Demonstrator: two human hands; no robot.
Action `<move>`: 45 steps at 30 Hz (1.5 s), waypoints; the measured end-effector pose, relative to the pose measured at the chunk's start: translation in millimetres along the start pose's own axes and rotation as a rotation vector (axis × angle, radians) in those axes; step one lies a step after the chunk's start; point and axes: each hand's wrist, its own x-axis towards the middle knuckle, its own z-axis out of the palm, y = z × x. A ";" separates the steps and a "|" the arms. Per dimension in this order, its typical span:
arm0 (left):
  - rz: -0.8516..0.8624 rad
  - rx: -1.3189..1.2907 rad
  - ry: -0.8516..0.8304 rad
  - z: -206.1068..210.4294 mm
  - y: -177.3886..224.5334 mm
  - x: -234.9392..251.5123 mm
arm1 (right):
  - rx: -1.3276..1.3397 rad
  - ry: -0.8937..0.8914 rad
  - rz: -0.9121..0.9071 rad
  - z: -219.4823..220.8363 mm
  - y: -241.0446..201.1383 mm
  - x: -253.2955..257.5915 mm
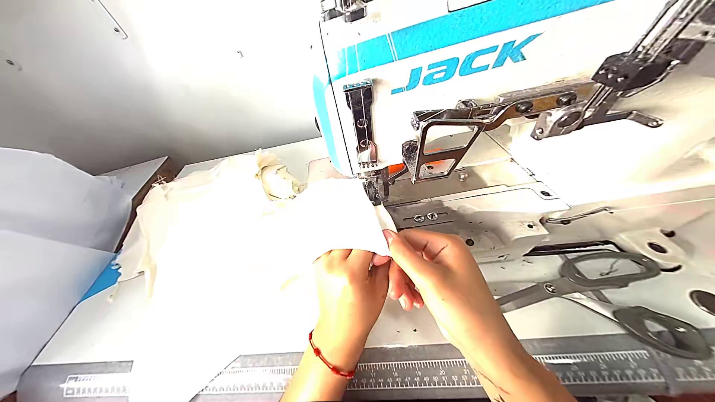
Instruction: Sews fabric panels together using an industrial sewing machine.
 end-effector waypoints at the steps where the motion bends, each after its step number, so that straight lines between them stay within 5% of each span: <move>1: -0.004 0.027 0.002 1.4 0.7 -0.3 | 0.004 -0.002 0.000 1.1 1.8 -0.1; 7: 0.002 -0.120 -0.066 1.8 0.1 -12.8 | -0.058 0.035 -0.054 -10.9 4.7 -4.1; 11: 0.172 0.040 -0.071 -18.1 -19.9 -22.1 | -0.117 -0.009 -0.058 -11.1 17.1 -10.5; 14: 0.284 -0.075 -0.192 -51.1 -18.4 -27.0 | -0.188 -0.057 -0.034 -14.7 25.8 -10.7; 22: 0.657 -0.150 -0.523 -75.4 -16.5 54.1 | -0.179 -0.092 -0.056 -22.7 6.9 -5.5; 25: 0.540 -0.210 -0.436 -62.9 -7.8 12.9 | -0.067 -0.079 -0.039 -20.2 -2.9 -0.8; 30: 0.039 0.013 -0.146 -18.0 -5.6 -9.0 | -0.014 -0.129 -0.063 2.3 -5.1 -6.1; 33: -0.034 -0.026 -0.069 -8.5 -1.2 -2.9 | -0.121 -0.070 -0.227 6.4 -3.5 -8.4; 37: -0.096 -0.118 -0.046 -13.5 -3.7 -3.8 | -0.640 0.175 -0.622 -24.8 3.8 4.9; 41: -0.122 -0.207 -0.025 -11.9 -1.7 -7.4 | -0.989 -0.010 -0.753 -35.0 5.5 28.0; 45: -0.143 -0.287 0.010 -13.4 4.9 -5.5 | -0.892 -0.132 -0.847 -27.5 -2.4 43.3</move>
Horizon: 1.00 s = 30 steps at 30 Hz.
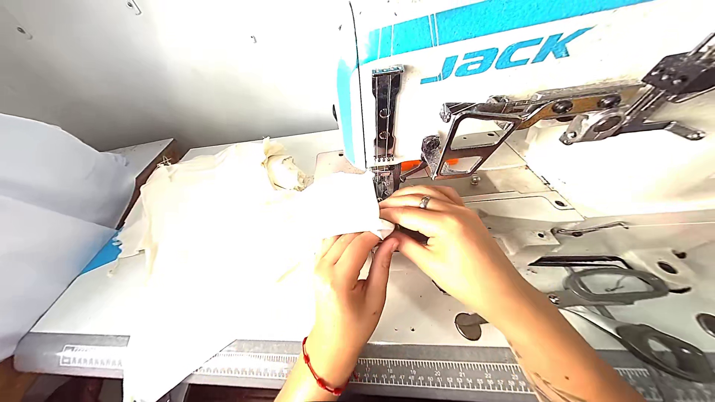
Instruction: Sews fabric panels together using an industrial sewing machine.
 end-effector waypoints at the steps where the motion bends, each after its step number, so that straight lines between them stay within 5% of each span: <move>1: -0.005 0.010 -0.008 -1.9 0.3 -2.8 | 0.054 -0.012 -0.003 -2.3 1.6 2.2; 9: -0.041 0.298 -0.060 13.0 5.9 -1.6 | 0.295 0.035 0.188 -9.0 -0.9 -5.0; 19: -0.078 0.341 0.059 27.8 7.6 1.3 | 0.208 0.112 0.120 -10.6 0.0 -9.6; 30: 0.155 0.380 -0.003 3.2 -13.3 -20.4 | 0.177 0.075 0.077 1.3 -4.1 -29.7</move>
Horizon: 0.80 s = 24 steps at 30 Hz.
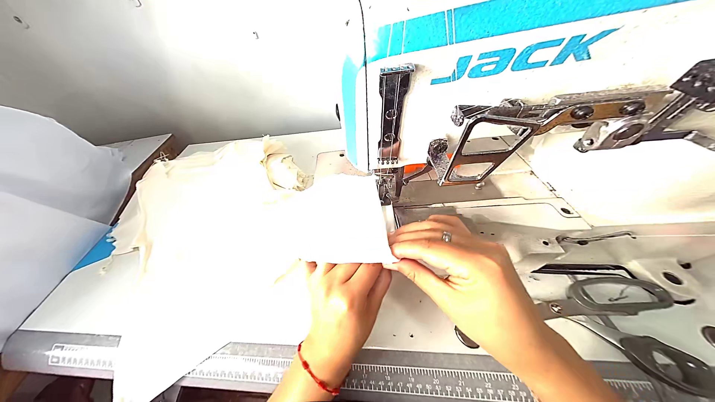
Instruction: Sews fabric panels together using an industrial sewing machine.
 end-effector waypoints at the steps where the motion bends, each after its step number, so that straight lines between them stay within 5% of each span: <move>1: 0.049 -0.013 -0.026 -7.7 -4.6 -2.9 | -0.010 -0.006 -0.012 1.8 0.0 -2.8; 6: 0.385 -0.204 -0.291 -67.7 -12.3 43.1 | -0.087 -0.087 -0.118 -7.3 8.0 -2.5; 11: 0.701 -0.153 -0.691 -44.5 -39.9 124.5 | -0.123 -0.228 -0.169 -12.2 12.4 20.9; 15: 0.736 -0.170 -0.767 -55.6 -42.6 160.4 | -0.135 -0.378 -0.059 -18.5 14.9 38.8; 24: 0.751 -0.297 -0.834 -42.5 -55.6 151.7 | 0.020 -0.361 -0.022 -20.4 14.7 32.2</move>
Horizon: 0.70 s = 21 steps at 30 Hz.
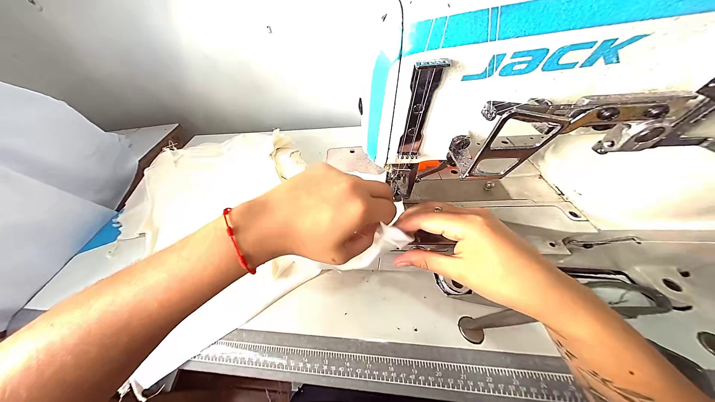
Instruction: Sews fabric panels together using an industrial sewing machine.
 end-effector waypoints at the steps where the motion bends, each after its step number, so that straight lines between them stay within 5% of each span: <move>1: 0.002 -0.006 0.025 -6.3 -1.1 1.2 | -0.018 -0.022 0.015 -1.3 -0.3 0.9; 8: -0.005 0.145 -0.028 -21.2 -2.6 6.1 | 0.166 -0.076 0.100 0.8 -7.2 7.1; 12: 0.010 -0.028 -0.009 -23.8 10.9 14.2 | 0.255 0.000 0.112 10.7 -20.0 -3.4; 21: -0.022 0.104 -0.045 -4.3 -7.3 1.2 | 0.194 0.179 0.038 47.3 -23.9 -31.1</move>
